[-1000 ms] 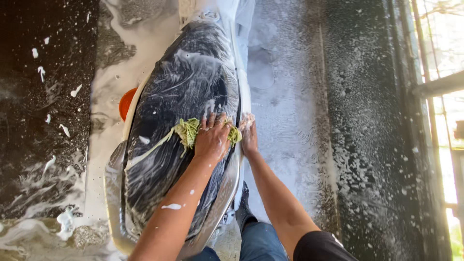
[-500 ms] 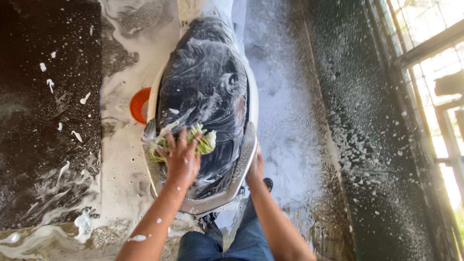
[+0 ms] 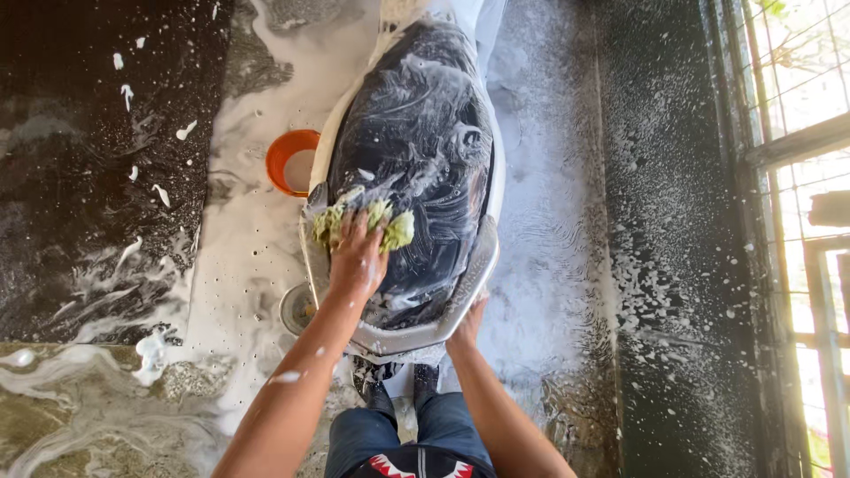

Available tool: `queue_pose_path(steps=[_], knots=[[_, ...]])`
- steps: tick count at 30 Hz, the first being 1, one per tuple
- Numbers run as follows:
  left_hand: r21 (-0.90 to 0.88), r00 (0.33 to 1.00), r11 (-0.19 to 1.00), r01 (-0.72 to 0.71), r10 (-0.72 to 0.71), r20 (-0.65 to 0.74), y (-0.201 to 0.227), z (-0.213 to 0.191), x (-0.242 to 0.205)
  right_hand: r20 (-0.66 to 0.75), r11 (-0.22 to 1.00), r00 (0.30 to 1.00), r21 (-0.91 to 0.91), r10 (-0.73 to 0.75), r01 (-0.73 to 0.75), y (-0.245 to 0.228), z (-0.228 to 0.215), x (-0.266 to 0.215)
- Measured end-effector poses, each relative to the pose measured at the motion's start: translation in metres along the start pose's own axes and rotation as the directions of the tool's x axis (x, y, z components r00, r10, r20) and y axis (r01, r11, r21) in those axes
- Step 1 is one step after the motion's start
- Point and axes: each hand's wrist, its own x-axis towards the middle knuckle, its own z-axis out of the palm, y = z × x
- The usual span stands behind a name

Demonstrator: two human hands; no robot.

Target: The person sprays a white scooter with water from a hose, then uses a sponge and soapy water to scrub the seat, front panel, and handlebars.

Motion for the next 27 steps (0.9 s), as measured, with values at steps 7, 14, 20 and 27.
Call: queue_pose_path(steps=[7,14,20,27], knots=[[-0.115,0.99,0.993,-0.024,0.007,-0.144,-0.024,-0.012,-0.075,0.126,0.991,0.988,0.115,-0.089,0.075,-0.096,0.038,0.082],[-0.396,0.705,0.749,0.532,-0.651,-0.283,-0.125,0.064,-0.031,0.201,0.921,0.944,0.238,0.262,-0.307,-0.076,0.018,0.032],[-0.945,0.309,-0.215,0.247,-0.907,0.287,-0.076,0.07,-0.087,0.215,0.897,0.897,0.138,0.387,-0.42,-0.074,0.016,-0.055],[-0.668,0.206,-0.744,0.014,-0.651,0.73,0.066,0.033,-0.145,0.191,0.828,0.822,0.072,0.536,-0.556,-0.058,0.023,-0.128]])
